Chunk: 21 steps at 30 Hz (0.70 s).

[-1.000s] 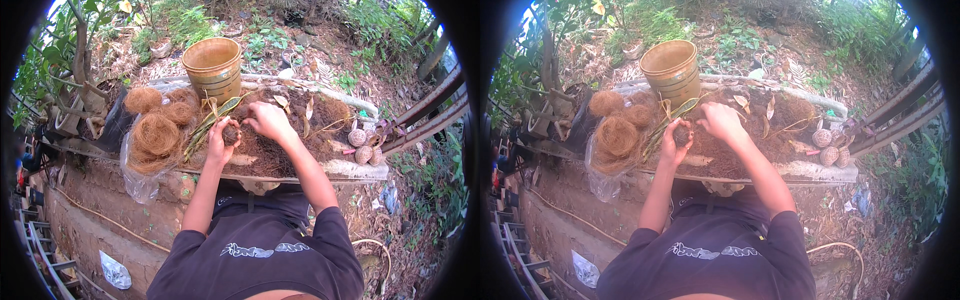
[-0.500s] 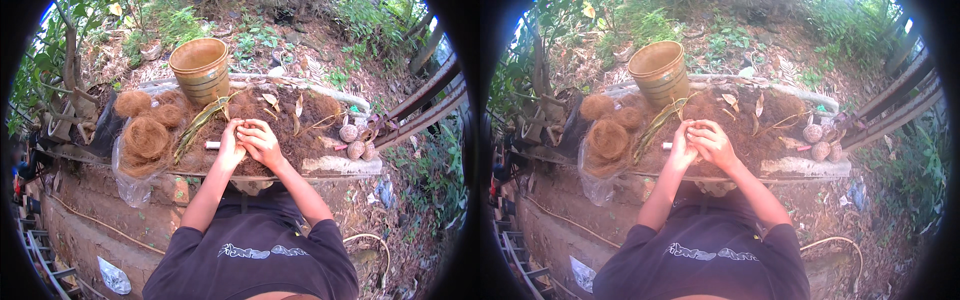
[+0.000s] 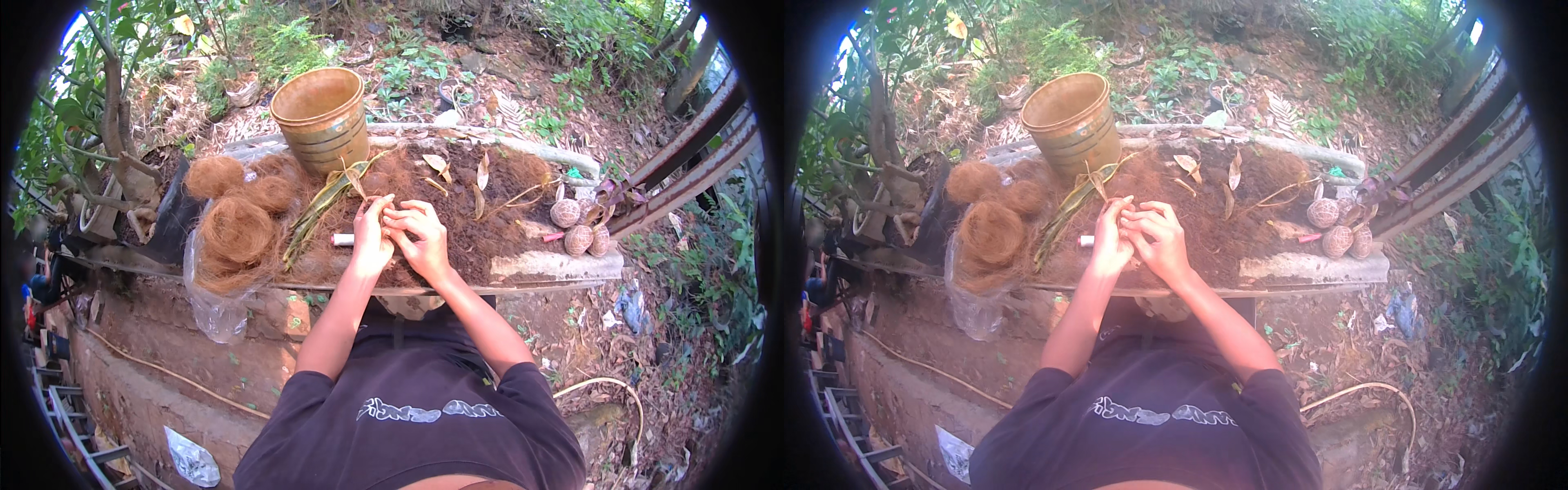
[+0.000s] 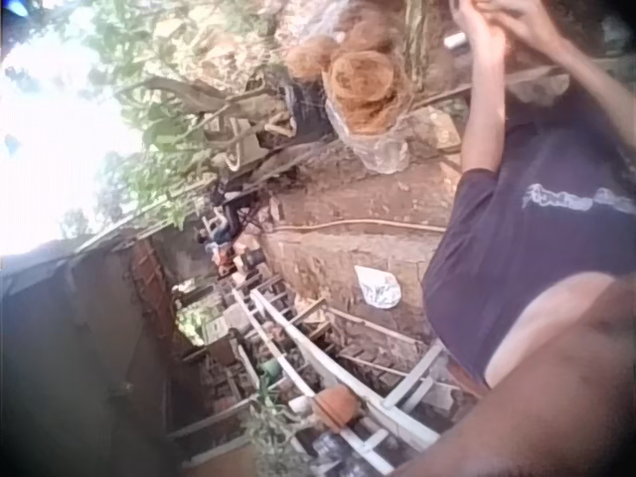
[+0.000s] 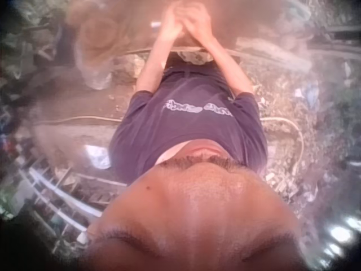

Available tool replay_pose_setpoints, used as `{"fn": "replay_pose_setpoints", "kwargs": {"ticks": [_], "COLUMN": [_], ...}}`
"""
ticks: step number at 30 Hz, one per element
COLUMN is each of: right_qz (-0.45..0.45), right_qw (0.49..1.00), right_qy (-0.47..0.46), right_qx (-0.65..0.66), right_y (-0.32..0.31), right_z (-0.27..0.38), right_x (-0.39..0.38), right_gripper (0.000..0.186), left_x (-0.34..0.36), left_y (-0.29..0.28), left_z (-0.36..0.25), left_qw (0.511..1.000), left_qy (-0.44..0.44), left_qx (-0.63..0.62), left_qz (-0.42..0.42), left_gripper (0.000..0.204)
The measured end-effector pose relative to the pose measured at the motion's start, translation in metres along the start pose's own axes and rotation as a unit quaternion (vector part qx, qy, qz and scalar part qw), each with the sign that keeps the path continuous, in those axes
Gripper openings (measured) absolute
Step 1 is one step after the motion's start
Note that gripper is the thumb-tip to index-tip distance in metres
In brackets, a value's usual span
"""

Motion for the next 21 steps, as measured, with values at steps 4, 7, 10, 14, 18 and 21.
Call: {"fn": "replay_pose_setpoints", "kwargs": {"ticks": [4, 7, 10, 14, 18, 21], "right_qz": [0.022, 0.064, 0.079, 0.18, 0.142, 0.096], "right_qw": [0.966, 0.967, 0.956, 0.905, 0.907, 0.957], "right_qy": [0.137, 0.174, 0.206, 0.214, 0.227, 0.177], "right_qx": [0.219, 0.172, 0.192, 0.321, 0.326, 0.21], "right_y": [-0.009, -0.008, 0.006, 0.037, 0.037, 0.038], "right_z": [-0.004, -0.009, -0.015, 0.002, -0.001, -0.019], "right_x": [0.022, 0.04, 0.049, 0.047, 0.057, 0.08], "right_gripper": [0.018, 0.015, 0.014, 0.016, 0.018, 0.021], "left_x": [0.006, 0.01, 0.007, 0.011, 0.01, 0.011], "left_y": [0.001, -0.005, -0.014, -0.035, -0.057, -0.071], "left_z": [-0.018, -0.03, -0.043, -0.056, -0.061, -0.063], "left_qw": [0.999, 0.999, 0.996, 0.985, 0.984, 0.987], "left_qy": [-0.025, -0.015, 0.06, 0.134, 0.116, 0.101], "left_qx": [-0.046, -0.041, 0.002, 0.019, -0.011, -0.055], "left_qz": [-0.004, -0.024, -0.059, -0.11, -0.135, -0.109], "left_gripper": [0.011, 0.014, 0.016, 0.015, 0.012, 0.013]}}
Point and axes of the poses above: each hand's wrist, its own x-axis towards the middle knuckle, its own y-axis out of the palm, z = x × y, the point moved 6 cm from there along x, towards the middle knuckle, and after that the axes turned 9 degrees about y, right-handed, at the moved point
